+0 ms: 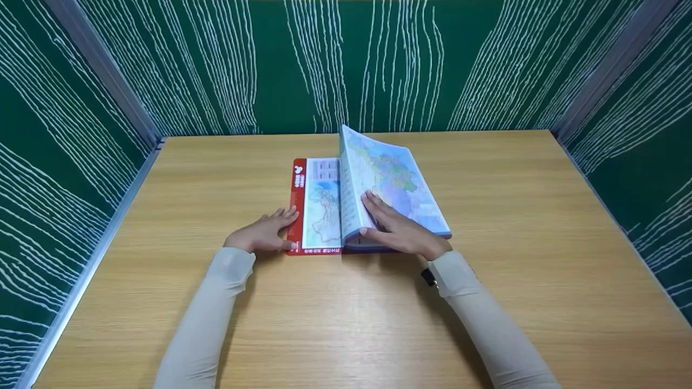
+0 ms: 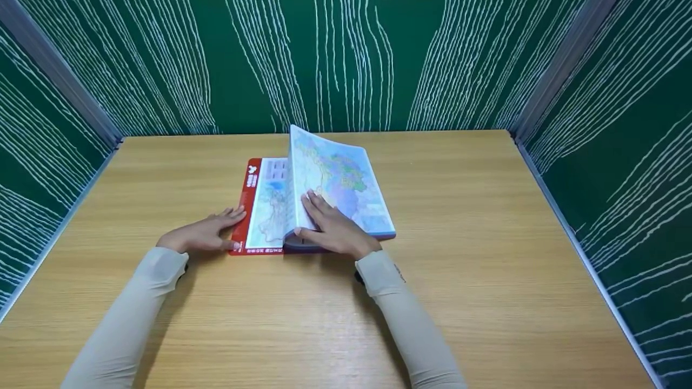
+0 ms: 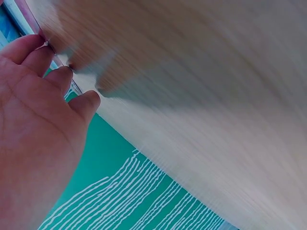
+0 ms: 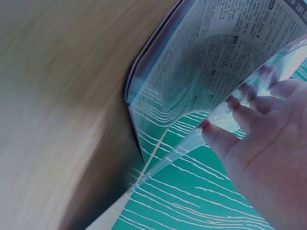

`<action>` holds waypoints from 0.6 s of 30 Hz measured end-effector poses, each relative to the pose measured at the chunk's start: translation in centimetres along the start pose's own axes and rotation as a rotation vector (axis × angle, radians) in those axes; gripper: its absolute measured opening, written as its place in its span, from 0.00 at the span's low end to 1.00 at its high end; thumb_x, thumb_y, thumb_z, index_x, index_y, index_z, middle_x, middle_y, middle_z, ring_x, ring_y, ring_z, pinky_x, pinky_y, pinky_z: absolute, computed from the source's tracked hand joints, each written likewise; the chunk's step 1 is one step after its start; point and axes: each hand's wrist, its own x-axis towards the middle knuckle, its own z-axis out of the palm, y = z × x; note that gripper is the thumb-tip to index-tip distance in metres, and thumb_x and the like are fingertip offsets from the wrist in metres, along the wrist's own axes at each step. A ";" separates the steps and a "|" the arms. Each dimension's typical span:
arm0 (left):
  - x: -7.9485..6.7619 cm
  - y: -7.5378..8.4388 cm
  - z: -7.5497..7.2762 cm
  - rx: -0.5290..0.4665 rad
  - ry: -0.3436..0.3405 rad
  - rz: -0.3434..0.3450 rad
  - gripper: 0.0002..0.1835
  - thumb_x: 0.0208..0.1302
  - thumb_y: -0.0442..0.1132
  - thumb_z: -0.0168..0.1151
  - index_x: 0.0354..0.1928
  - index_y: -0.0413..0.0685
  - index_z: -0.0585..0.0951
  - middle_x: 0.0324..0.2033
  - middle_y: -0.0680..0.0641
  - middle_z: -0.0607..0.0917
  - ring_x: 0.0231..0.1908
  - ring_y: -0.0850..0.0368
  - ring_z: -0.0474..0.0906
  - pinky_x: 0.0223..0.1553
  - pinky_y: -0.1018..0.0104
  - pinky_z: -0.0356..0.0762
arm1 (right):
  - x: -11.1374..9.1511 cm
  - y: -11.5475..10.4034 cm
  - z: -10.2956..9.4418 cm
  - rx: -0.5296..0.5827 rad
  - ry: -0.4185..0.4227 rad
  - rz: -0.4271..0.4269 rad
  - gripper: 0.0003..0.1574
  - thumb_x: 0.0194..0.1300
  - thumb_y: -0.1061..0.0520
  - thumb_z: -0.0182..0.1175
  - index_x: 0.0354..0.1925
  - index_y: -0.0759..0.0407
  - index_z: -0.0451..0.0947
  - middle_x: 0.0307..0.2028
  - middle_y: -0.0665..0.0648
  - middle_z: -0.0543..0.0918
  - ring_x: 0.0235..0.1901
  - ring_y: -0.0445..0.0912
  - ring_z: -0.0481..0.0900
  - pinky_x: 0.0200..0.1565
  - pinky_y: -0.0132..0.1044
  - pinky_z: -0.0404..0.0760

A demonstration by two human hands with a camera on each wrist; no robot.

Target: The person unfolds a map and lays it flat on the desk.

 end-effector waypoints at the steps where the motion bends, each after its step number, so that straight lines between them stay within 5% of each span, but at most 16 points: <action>1: 0.0 0.0 0.0 -0.002 0.001 -0.003 0.50 0.55 0.52 0.66 0.75 0.58 0.48 0.77 0.50 0.45 0.76 0.49 0.35 0.75 0.47 0.34 | 0.0 0.0 0.0 -0.001 0.000 0.001 0.53 0.63 0.24 0.46 0.75 0.33 0.33 0.76 0.41 0.33 0.76 0.44 0.31 0.74 0.54 0.42; 18: -0.7 -1.0 -0.4 0.010 0.011 -0.028 0.49 0.56 0.52 0.65 0.75 0.57 0.49 0.76 0.51 0.46 0.76 0.49 0.35 0.75 0.47 0.32 | -0.4 0.8 -0.4 0.046 -0.014 0.031 0.54 0.58 0.22 0.49 0.72 0.24 0.30 0.75 0.35 0.30 0.76 0.42 0.29 0.72 0.60 0.43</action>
